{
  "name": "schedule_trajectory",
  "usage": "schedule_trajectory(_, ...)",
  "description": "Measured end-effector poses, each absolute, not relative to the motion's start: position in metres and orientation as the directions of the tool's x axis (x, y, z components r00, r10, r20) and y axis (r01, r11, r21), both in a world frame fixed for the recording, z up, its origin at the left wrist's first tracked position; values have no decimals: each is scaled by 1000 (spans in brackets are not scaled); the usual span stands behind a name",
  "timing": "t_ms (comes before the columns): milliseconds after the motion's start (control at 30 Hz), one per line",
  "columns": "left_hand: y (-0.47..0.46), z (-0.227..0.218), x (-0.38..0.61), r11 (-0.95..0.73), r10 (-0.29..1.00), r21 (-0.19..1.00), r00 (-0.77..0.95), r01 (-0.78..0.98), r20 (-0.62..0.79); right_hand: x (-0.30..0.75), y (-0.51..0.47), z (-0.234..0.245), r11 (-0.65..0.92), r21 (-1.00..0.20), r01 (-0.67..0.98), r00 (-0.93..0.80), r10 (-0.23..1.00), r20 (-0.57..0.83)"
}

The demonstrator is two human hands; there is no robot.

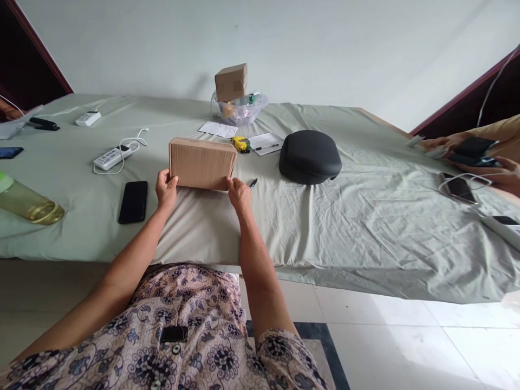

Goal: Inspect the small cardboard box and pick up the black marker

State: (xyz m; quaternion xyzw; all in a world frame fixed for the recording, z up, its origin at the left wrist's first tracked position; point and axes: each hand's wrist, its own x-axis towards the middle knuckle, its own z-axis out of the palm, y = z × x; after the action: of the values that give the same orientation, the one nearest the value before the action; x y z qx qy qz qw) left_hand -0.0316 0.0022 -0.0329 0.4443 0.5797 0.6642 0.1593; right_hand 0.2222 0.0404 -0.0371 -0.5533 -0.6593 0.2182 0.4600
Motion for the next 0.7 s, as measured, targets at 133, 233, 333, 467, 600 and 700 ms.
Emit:
schedule_trajectory(133, 4, -31, -31, -286, 684, 917, -611, 279, 399, 221, 39, -34, 194, -808, 556, 54, 962, 268)
schedule_trajectory(233, 5, -31, -33, -281, 663, 922, -640, 266, 387, 219, 37, -32, 193, -814, 548, 44, 965, 258)
schedule_trajectory(333, 5, -31, -34, -275, 662, 922, -641, 274, 388, 219, 37, -31, 175, -812, 556, 49, 969, 242)
schedule_trajectory(467, 4, -31, -33, -293, 668, 918, -629, 268, 397, 221, 36, -29, 185, -812, 554, 60, 964, 260)
schedule_trajectory(600, 5, -31, -32, -318, 678, 928, -638, 193, 365, 222, 34, -26, 252, -812, 526, 98, 931, 352)
schedule_trajectory(700, 5, -31, -33, -316, 700, 941, -640, 121, 317, 221, 35, -21, 364, -844, 393, 192, 865, 463)
